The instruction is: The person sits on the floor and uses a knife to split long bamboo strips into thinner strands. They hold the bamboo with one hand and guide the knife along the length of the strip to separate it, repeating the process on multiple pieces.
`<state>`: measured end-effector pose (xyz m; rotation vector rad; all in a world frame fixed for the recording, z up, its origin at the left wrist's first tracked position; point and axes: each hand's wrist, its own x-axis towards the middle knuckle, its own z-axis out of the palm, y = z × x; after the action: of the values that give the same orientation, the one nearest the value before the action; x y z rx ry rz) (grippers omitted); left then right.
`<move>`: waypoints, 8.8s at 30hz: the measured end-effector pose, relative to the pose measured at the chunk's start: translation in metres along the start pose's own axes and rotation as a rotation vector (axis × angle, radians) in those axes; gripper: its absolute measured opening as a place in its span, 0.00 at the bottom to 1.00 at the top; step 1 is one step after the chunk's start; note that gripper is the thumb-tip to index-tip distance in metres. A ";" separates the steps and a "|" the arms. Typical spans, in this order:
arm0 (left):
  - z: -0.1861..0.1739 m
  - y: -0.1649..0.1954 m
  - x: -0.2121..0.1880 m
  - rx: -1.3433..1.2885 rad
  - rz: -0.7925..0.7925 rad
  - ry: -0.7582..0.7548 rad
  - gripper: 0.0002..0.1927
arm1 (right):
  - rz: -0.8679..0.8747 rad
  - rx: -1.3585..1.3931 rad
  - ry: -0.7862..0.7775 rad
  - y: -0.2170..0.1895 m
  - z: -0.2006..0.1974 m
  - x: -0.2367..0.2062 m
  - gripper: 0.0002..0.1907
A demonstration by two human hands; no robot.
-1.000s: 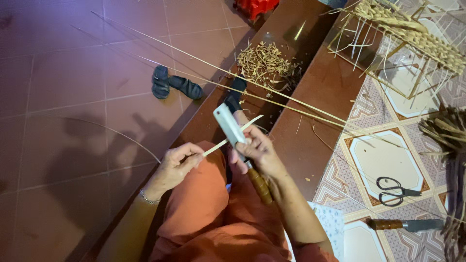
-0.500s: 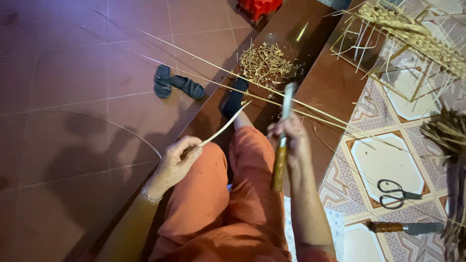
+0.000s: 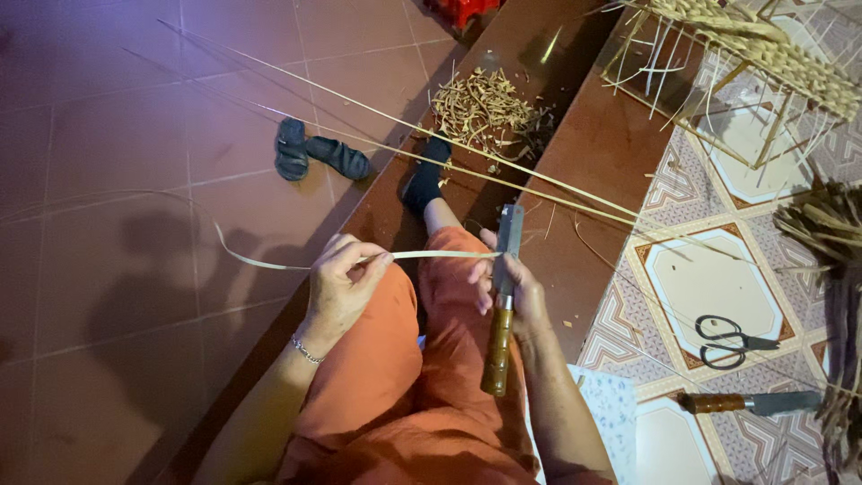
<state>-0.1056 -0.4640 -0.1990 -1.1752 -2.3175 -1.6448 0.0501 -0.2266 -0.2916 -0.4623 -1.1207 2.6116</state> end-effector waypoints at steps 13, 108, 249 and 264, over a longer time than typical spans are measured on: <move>0.023 0.005 -0.006 -0.018 0.098 -0.091 0.04 | -0.406 -0.282 0.258 -0.037 0.045 -0.047 0.09; 0.087 0.058 0.017 -0.634 -0.093 -0.809 0.06 | -0.232 -0.258 -0.245 -0.053 0.039 -0.125 0.36; 0.012 0.068 0.004 -0.215 0.089 -0.420 0.13 | -0.212 -0.439 -0.105 -0.064 0.062 -0.113 0.23; 0.043 0.025 0.017 -0.085 -0.111 -0.276 0.18 | -0.216 -0.267 0.163 -0.086 0.003 -0.030 0.24</move>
<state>-0.0874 -0.4156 -0.1898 -1.3953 -2.5396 -1.7318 0.0855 -0.1820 -0.2208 -0.5623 -1.3854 2.2081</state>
